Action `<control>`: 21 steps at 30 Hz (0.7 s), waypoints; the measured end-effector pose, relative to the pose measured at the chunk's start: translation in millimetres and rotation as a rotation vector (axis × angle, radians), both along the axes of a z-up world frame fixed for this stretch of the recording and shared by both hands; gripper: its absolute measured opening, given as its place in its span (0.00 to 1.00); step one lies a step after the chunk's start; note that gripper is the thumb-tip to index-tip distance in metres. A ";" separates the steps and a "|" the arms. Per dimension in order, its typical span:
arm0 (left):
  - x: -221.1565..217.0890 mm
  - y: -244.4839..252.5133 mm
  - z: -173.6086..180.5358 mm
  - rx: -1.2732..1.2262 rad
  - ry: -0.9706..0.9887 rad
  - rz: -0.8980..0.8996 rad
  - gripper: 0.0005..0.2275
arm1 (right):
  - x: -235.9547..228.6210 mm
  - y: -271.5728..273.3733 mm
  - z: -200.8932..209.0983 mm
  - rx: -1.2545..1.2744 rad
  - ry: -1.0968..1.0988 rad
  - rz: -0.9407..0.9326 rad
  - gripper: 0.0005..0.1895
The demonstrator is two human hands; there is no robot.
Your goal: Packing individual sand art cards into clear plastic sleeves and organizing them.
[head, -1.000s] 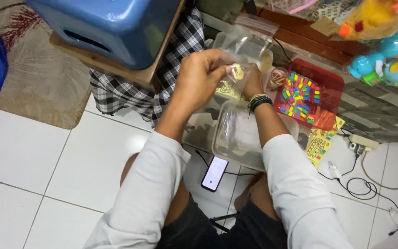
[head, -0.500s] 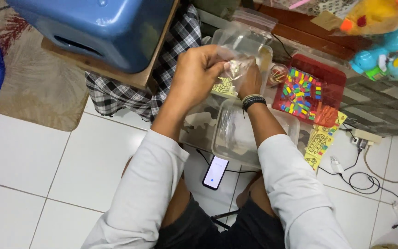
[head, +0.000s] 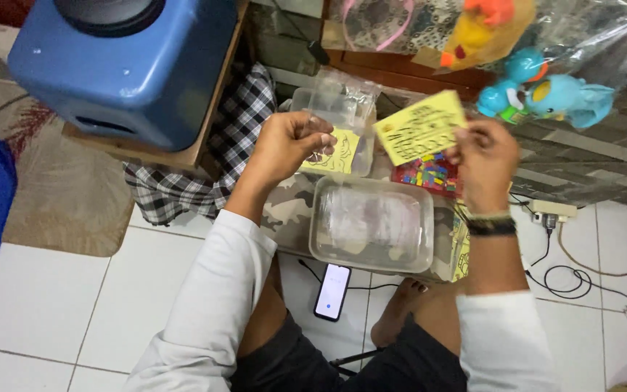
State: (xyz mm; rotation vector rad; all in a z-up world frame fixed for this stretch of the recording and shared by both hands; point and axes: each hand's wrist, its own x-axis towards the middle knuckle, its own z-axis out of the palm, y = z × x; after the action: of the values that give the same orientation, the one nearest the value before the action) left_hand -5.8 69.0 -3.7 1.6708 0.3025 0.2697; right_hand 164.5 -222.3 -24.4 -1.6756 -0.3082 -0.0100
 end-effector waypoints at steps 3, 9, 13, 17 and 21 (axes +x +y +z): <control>-7.4 -18.6 20.4 -0.015 -0.004 -0.044 0.04 | -30.4 -40.5 27.6 0.347 0.020 0.060 0.07; 0.9 -52.6 16.5 0.071 0.066 -0.214 0.06 | -37.9 -47.1 41.9 0.578 -0.020 0.137 0.07; 3.2 -61.6 17.4 0.101 0.119 -0.272 0.09 | -31.6 -27.1 35.6 0.554 -0.015 -0.029 0.09; 0.7 -64.0 17.4 0.053 0.094 -0.293 0.08 | -29.8 -16.1 32.0 0.532 -0.028 0.015 0.08; -4.3 -63.4 15.8 0.047 0.060 -0.333 0.08 | -32.1 -13.1 32.9 0.536 -0.047 0.011 0.08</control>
State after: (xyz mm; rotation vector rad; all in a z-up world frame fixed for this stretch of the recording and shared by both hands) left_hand -10.2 5.7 12.1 1.7469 0.0592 -0.0227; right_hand 132.4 -235.4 8.6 -1.1428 -0.3173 -0.1144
